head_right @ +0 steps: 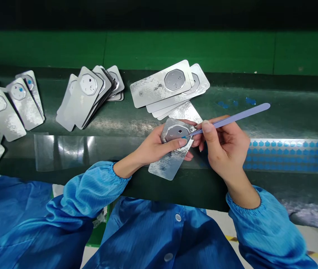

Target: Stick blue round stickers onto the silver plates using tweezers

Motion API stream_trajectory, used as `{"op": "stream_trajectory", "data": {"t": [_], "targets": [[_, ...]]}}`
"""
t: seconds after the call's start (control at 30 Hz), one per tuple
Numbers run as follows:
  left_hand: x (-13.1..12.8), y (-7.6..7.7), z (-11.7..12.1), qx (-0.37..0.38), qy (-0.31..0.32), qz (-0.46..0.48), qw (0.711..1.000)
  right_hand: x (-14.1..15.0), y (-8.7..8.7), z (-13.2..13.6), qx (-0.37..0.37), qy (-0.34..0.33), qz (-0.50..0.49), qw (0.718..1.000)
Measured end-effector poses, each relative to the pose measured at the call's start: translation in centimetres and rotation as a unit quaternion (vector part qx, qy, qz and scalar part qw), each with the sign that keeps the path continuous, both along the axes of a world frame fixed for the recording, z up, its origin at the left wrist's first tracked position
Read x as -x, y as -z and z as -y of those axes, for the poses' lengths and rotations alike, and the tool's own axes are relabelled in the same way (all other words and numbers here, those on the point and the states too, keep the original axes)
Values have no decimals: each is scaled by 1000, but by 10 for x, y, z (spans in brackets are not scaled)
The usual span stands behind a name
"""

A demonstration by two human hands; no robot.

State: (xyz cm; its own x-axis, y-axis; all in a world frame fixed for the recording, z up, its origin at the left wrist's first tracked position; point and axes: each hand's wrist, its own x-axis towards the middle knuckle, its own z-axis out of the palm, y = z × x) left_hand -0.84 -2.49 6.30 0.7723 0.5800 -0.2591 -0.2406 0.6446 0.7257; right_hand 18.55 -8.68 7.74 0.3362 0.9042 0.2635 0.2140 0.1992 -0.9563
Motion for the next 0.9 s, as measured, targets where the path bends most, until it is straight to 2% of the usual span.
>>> {"op": "stream_trajectory", "data": {"t": [0.07,0.17,0.23,0.3,0.47,0.73,0.9], "targets": [[-3,-1,2,-4,-23,-8,1000,1,3,-4,-69,32,14,997],[-6,-4,5,-4,-63,-8,998,3,10,-14,-220,100,14,970],[-7,-6,6,10,-71,-12,997,3,15,-17,-260,107,23,959],[-8,-8,7,33,-74,-15,997,3,19,-15,-239,104,59,964],[-7,-11,8,66,-111,-22,991,4,20,2,-159,146,152,965],[-4,-8,6,67,-98,23,993,8,20,-3,-198,160,82,964],[-3,-8,8,63,-116,3,991,6,22,-5,-201,177,75,960]]}}
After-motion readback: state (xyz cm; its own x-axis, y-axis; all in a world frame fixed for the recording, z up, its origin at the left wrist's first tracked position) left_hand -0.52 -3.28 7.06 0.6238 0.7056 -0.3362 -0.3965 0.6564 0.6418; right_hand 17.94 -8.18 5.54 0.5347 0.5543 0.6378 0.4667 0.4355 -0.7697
